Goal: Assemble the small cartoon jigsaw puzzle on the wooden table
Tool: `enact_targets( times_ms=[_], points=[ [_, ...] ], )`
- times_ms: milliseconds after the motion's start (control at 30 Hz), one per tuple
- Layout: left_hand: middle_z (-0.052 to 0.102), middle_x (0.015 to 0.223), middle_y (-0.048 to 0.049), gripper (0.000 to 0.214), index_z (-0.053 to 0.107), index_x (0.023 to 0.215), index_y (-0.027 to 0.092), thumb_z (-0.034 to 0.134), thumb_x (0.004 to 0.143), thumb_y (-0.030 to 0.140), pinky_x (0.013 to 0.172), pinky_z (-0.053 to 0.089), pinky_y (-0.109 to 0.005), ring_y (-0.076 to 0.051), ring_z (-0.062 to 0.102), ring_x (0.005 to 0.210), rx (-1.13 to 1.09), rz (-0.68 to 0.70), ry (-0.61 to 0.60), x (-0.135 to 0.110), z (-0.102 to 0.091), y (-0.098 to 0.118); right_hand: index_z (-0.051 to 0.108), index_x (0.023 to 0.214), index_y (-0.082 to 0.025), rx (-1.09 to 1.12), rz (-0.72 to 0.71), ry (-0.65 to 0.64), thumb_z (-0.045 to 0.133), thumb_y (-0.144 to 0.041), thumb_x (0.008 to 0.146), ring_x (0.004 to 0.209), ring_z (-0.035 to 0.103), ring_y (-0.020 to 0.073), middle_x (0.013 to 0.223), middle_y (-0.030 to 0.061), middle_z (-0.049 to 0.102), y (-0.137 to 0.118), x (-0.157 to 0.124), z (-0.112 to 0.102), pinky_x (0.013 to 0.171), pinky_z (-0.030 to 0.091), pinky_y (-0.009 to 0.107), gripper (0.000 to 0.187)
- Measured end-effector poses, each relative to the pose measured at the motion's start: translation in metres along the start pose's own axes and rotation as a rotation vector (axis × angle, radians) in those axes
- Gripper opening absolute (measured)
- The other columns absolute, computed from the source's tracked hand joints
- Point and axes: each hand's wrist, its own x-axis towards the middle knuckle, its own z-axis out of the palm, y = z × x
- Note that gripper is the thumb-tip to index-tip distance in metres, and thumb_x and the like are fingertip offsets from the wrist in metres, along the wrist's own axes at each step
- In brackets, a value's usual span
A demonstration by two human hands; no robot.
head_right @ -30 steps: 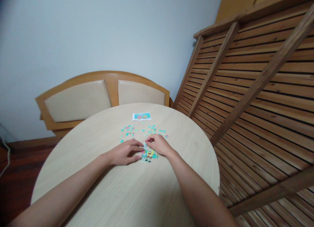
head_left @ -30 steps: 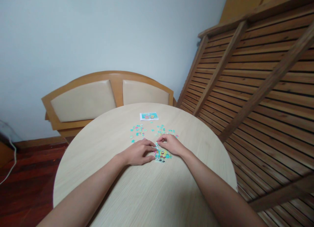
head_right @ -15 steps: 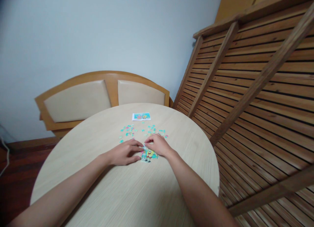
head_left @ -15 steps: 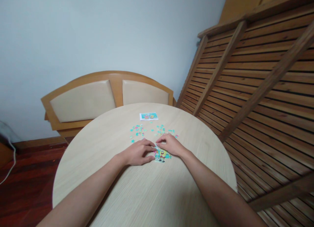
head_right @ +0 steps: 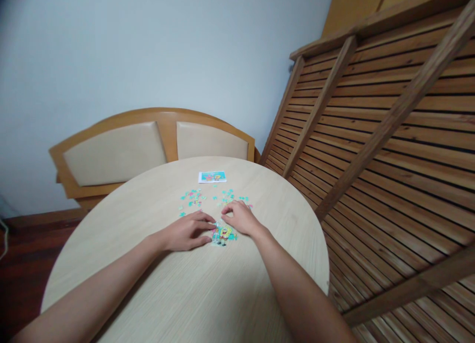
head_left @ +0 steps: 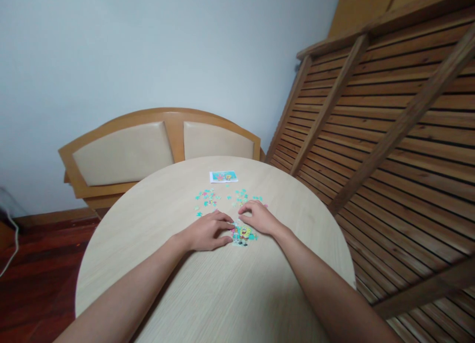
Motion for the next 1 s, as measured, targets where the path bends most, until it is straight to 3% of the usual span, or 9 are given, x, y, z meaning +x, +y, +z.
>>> enact_targets(
  times_ms=[133, 233, 400, 733, 833, 1000],
  points=[
    [0.063, 0.121, -0.0109, 0.038, 0.066, 0.124, 0.021, 0.054, 0.095, 0.041, 0.103, 0.044, -0.038, -0.024, 0.059, 0.112, -0.008, 0.000, -0.001, 0.000, 0.000, 0.000, 0.073, 0.096, -0.019, -0.013, 0.086, 0.145, 0.060, -0.025, 0.085, 0.099, 0.062, 0.0210, 0.103, 0.0068, 0.072, 0.022, 0.003, -0.012, 0.093, 0.044, 0.034, 0.017],
    [0.064, 0.119, -0.0110, 0.037, 0.066, 0.123, 0.021, 0.052, 0.096, 0.042, 0.103, 0.045, -0.037, -0.023, 0.059, 0.111, -0.023, 0.005, 0.012, -0.001, 0.000, 0.000, 0.074, 0.095, -0.017, 0.012, 0.236, 0.252, 0.057, -0.021, 0.083, 0.087, 0.065, 0.0194, 0.096, 0.0082, 0.073, 0.046, 0.004, -0.026, 0.083, 0.048, 0.031, 0.020],
    [0.064, 0.117, -0.0111, 0.037, 0.067, 0.120, 0.020, 0.050, 0.097, 0.043, 0.101, 0.046, -0.035, -0.022, 0.059, 0.109, -0.048, -0.002, 0.025, 0.000, -0.001, 0.001, 0.076, 0.089, -0.017, 0.021, 0.363, 0.273, 0.059, -0.022, 0.080, 0.079, 0.067, 0.0195, 0.086, 0.0070, 0.075, 0.071, 0.000, -0.040, 0.076, 0.049, 0.030, 0.020],
    [0.064, 0.116, -0.0110, 0.037, 0.068, 0.118, 0.021, 0.048, 0.099, 0.044, 0.100, 0.047, -0.035, -0.022, 0.059, 0.109, -0.041, -0.014, 0.032, 0.000, 0.002, -0.002, 0.078, 0.100, -0.027, -0.172, 0.258, 0.199, 0.065, -0.045, 0.085, 0.102, 0.059, 0.0254, 0.108, 0.0084, 0.070, 0.050, 0.003, -0.020, 0.090, 0.043, 0.038, 0.027],
    [0.065, 0.116, -0.0111, 0.036, 0.069, 0.118, 0.020, 0.048, 0.099, 0.043, 0.100, 0.047, -0.035, -0.022, 0.060, 0.109, -0.039, -0.012, 0.031, 0.001, 0.002, -0.001, 0.078, 0.100, -0.029, -0.198, 0.283, 0.208, 0.068, -0.044, 0.083, 0.106, 0.055, 0.0263, 0.110, 0.0080, 0.068, 0.045, 0.007, -0.014, 0.089, 0.042, 0.039, 0.025],
    [0.065, 0.115, -0.0101, 0.034, 0.069, 0.116, 0.020, 0.050, 0.098, 0.041, 0.100, 0.047, -0.035, -0.022, 0.059, 0.109, -0.030, -0.032, 0.013, 0.001, 0.000, 0.001, 0.078, 0.085, -0.026, -0.195, 0.377, 0.205, 0.070, -0.034, 0.079, 0.106, 0.054, 0.0275, 0.107, 0.0081, 0.069, 0.041, 0.015, -0.011, 0.088, 0.041, 0.040, 0.013]
  ],
)
